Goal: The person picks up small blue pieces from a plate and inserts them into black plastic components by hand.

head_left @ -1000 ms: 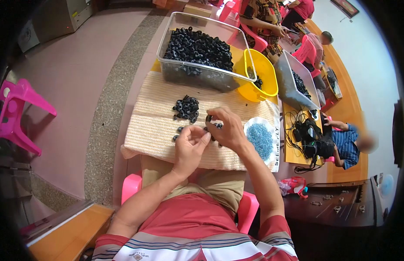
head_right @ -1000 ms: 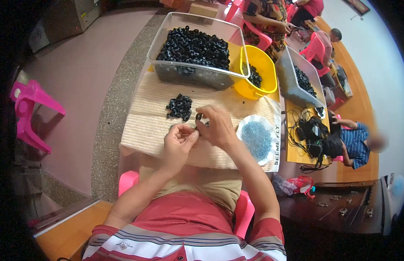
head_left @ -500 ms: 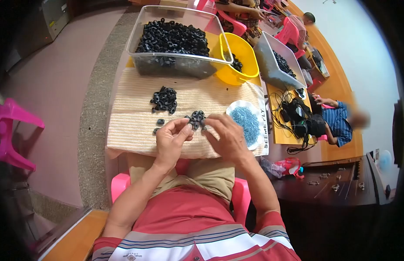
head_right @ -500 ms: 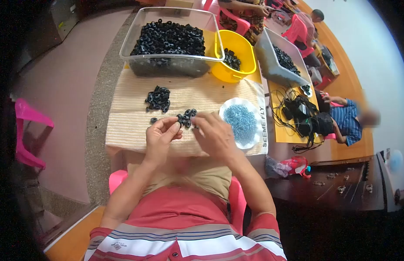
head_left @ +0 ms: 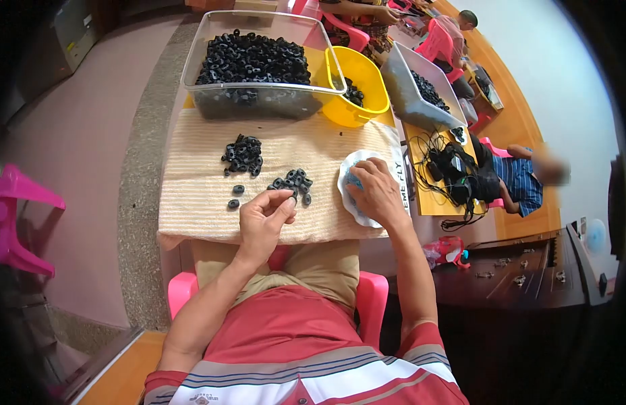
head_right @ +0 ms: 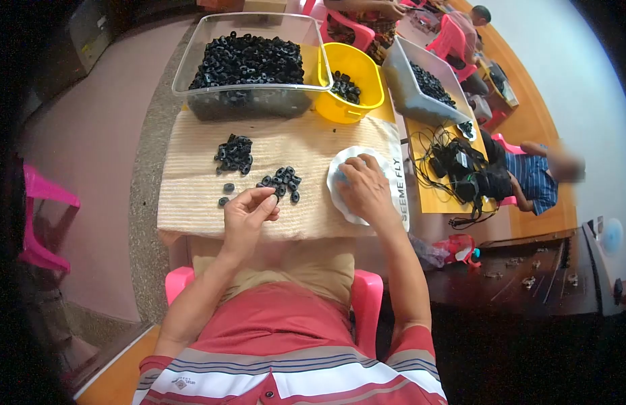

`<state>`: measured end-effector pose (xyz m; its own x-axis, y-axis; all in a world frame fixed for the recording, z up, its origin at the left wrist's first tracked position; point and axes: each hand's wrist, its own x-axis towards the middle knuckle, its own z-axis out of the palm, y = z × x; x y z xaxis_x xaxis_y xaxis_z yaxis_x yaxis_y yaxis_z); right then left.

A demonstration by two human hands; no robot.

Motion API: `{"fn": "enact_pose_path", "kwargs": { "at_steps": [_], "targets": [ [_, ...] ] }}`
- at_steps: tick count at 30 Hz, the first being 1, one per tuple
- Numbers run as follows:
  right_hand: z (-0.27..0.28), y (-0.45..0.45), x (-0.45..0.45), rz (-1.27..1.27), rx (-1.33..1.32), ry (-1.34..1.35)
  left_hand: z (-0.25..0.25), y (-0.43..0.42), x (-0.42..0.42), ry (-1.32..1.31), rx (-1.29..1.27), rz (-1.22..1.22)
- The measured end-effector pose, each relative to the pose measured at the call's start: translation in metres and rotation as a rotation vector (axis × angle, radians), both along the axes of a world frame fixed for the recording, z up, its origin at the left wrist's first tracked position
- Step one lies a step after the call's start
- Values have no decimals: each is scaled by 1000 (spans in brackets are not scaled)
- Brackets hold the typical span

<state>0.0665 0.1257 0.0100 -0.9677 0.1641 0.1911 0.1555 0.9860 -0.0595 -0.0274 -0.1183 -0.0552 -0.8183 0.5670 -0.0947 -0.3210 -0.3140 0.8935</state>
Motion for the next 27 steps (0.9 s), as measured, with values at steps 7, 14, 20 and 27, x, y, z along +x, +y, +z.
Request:
{"fn": "enact_pose_path", "kwargs": {
  "at_steps": [7,14,20,27],
  "targets": [
    [-3,0,-4,-16,-30,9,0,0,1,0,-11,-19],
    [12,-9,16,14,-45,27,-4,0,2,9,-37,-47],
    [10,-14,34,49,43,-69,-5,2,4,14,-18,-31],
    [-8,-12,32,115,118,-51,-6,1,6,20,-23,-73]
  ]
}}
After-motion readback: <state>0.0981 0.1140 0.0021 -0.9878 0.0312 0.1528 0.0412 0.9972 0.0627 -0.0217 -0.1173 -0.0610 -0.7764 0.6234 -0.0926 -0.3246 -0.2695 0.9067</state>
